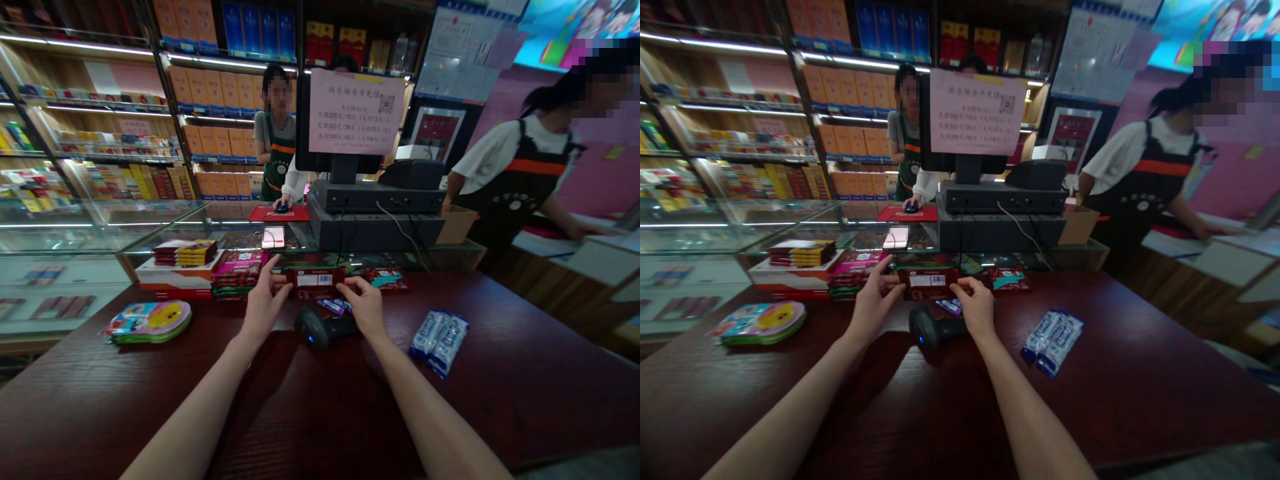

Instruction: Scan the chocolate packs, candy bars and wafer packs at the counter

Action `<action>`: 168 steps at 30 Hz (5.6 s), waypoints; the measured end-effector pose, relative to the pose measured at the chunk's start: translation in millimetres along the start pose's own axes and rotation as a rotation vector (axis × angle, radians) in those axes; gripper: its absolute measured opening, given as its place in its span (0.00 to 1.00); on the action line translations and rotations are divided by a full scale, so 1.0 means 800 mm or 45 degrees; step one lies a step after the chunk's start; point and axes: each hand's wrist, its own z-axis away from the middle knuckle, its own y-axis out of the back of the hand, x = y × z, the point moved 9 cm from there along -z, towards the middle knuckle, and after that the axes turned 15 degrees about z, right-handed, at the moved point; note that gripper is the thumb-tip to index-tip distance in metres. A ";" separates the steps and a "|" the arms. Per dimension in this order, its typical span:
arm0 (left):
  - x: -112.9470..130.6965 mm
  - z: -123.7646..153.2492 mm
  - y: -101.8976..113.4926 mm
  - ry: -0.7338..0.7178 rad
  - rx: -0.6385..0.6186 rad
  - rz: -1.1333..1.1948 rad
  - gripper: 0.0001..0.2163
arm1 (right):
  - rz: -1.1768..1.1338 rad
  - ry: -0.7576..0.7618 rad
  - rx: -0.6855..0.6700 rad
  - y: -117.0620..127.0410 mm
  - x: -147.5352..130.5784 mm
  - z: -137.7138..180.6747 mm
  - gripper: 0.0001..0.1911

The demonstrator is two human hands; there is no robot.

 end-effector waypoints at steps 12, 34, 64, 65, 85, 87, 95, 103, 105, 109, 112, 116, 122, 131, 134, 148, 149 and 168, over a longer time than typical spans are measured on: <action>-0.001 0.002 0.009 0.080 0.080 -0.057 0.07 | -0.014 0.167 -0.026 0.002 -0.017 0.003 0.10; 0.008 -0.001 0.018 -0.110 -0.055 -0.165 0.09 | 0.252 0.484 -0.282 -0.001 -0.052 0.017 0.16; 0.043 -0.018 0.078 -0.172 -0.185 -0.541 0.28 | 0.261 0.563 -0.358 -0.053 -0.101 0.000 0.27; 0.043 -0.019 0.084 -0.188 -0.158 -0.569 0.28 | 0.262 0.578 -0.364 -0.060 -0.107 -0.001 0.27; 0.027 -0.026 0.161 -0.270 0.128 -1.040 0.19 | 0.516 0.632 -0.508 -0.178 -0.174 -0.016 0.31; 0.022 -0.025 0.164 -0.269 0.135 -1.068 0.19 | 0.556 0.637 -0.508 -0.185 -0.177 -0.017 0.31; 0.019 -0.031 0.165 -0.259 0.121 -1.101 0.19 | 0.648 0.631 -0.515 -0.203 -0.179 -0.024 0.31; 0.009 -0.034 0.166 -0.225 0.130 -1.161 0.17 | 0.715 0.605 -0.546 -0.211 -0.182 -0.027 0.29; 0.008 -0.034 0.166 -0.226 0.133 -1.182 0.17 | 0.708 0.603 -0.542 -0.212 -0.181 -0.027 0.28; 0.007 -0.034 0.163 -0.181 0.115 -1.269 0.18 | 0.737 0.600 -0.551 -0.213 -0.179 -0.026 0.28; 0.009 -0.034 0.161 -0.119 0.115 -1.352 0.19 | 0.781 0.583 -0.576 -0.212 -0.179 -0.023 0.28; 0.018 -0.033 0.160 -0.081 0.170 -1.408 0.18 | 0.827 0.570 -0.591 -0.212 -0.183 -0.020 0.27; 0.021 -0.033 0.152 -0.121 0.097 -1.371 0.17 | 0.837 0.555 -0.605 -0.212 -0.186 -0.017 0.28; 0.018 -0.038 0.151 -0.073 0.094 -1.326 0.17 | 0.824 0.536 -0.611 -0.216 -0.184 -0.016 0.29; 0.019 -0.038 0.151 -0.070 0.097 -1.325 0.17 | 0.813 0.537 -0.607 -0.217 -0.183 -0.014 0.29; 0.020 -0.032 0.151 -0.073 0.127 -1.328 0.17 | 0.875 0.582 -0.627 -0.213 -0.181 -0.004 0.33; 0.020 -0.032 0.151 -0.073 0.127 -1.328 0.18 | 0.876 0.582 -0.625 -0.213 -0.181 -0.004 0.33; 0.043 -0.030 0.129 -0.151 0.078 -1.289 0.17 | 0.822 0.562 -0.617 -0.186 -0.167 0.000 0.32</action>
